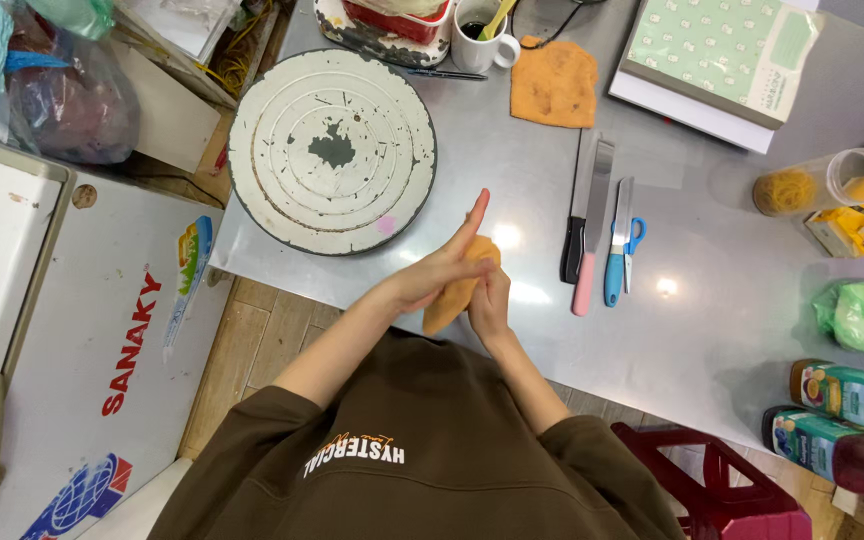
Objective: The person wipes a series of knives, a pair of scissors, and a turntable with a cloth, and also handles a small piece of dough.
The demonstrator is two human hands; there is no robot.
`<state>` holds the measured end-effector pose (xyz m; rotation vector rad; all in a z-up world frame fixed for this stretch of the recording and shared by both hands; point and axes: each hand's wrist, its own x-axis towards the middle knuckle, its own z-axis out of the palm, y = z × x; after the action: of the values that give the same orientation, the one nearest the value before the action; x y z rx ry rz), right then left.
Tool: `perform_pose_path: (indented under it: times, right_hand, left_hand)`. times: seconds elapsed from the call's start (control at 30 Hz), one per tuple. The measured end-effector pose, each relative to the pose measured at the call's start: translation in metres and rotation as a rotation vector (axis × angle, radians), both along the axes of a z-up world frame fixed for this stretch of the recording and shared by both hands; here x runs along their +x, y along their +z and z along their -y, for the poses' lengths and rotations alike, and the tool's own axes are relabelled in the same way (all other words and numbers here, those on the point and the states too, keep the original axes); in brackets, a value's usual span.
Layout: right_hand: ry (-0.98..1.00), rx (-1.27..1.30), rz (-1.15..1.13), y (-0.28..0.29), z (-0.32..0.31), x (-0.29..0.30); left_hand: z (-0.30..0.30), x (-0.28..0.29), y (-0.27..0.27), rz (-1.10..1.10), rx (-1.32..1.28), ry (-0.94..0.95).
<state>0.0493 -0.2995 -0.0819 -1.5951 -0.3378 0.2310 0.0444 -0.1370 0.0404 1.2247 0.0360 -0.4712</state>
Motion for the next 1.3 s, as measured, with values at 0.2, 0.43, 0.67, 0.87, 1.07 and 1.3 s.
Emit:
perform_pose_path:
  times: [0.2,0.43,0.67,0.87,1.07,1.3]
  right_hand:
    - [0.269,-0.166,0.523,-0.023,0.027,0.041]
    - [0.449,-0.230,0.865,0.007,0.052,0.084]
    - [0.395,-0.305,0.995,0.023,0.074,0.105]
    - [-0.008,-0.678,0.038,0.032,0.136,0.115]
    - [0.218,0.049,-0.157,0.027,0.092,0.078]
    - [-0.011,0.200,-0.157,0.042,0.105,0.045]
  left_hand:
    - [0.019,-0.007,-0.012,0.025,0.115,0.022]
    - [0.041,-0.011,-0.024,0.248,0.278,0.000]
    - [0.038,-0.009,0.018,0.351,0.297,-0.060]
    - [-0.050,-0.024,0.043,0.304,0.523,0.016]
    - [0.020,0.013,-0.005,0.500,0.492,0.024]
    - [0.032,0.007,-0.015,0.328,-0.202,0.237]
